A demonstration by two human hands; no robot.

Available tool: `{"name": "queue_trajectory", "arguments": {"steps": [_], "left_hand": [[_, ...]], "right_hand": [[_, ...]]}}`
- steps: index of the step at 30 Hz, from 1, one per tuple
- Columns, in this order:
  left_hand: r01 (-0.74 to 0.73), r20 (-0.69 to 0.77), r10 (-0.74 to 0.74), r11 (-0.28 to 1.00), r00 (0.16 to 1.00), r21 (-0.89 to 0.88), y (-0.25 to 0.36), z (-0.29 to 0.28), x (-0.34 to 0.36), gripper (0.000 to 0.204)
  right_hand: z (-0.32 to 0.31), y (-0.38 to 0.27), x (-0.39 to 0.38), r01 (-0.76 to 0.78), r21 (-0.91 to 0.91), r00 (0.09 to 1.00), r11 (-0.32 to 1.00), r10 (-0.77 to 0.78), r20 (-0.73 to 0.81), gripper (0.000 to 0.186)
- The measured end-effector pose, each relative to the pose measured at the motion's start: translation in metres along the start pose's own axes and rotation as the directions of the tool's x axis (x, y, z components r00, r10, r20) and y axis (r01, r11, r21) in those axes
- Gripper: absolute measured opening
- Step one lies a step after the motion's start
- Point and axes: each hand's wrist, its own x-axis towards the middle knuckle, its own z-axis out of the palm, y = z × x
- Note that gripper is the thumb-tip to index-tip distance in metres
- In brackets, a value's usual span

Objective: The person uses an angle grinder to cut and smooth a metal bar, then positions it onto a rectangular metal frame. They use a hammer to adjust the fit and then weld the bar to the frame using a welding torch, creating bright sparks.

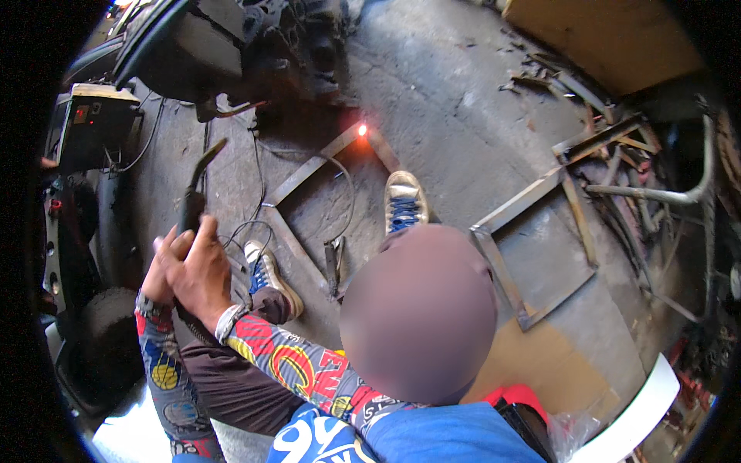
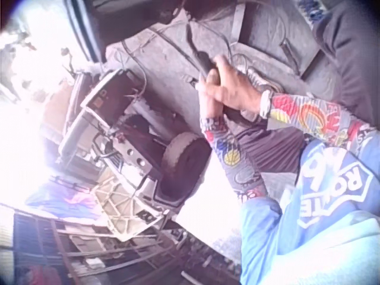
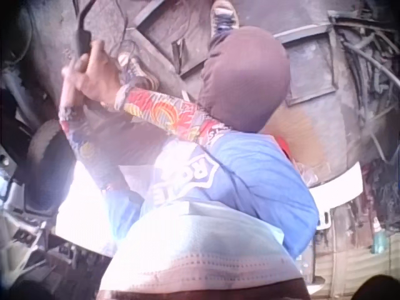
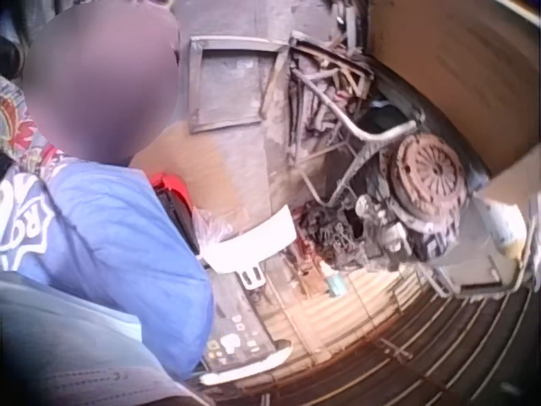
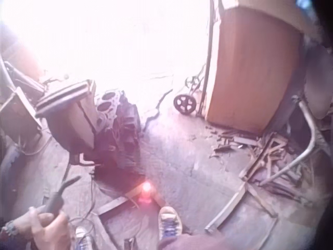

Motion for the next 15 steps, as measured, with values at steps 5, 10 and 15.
{"name": "queue_trajectory", "arguments": {"steps": [5, 10, 15], "left_hand": [[-0.019, -0.276, -0.377, 0.561, 0.884, -0.827, -0.012, 0.016, -0.088, 0.044], [-0.262, -0.421, -0.199, 0.533, 0.885, -0.804, -0.016, 0.010, -0.110, 0.048], [-0.420, -0.543, -0.184, 0.454, 0.819, -0.786, -0.040, 0.004, -0.099, 0.042]], "right_hand": [[-0.009, 0.019, -0.049, 0.400, -0.139, 0.859, 0.906, -0.317, 0.401, 0.061], [-0.045, 0.071, -0.090, 0.602, -0.530, 0.796, 0.598, -0.394, 0.460, 0.039], [-0.079, 0.120, -0.132, 0.587, -0.687, 0.804, 0.429, -0.206, 0.558, 0.031]]}}
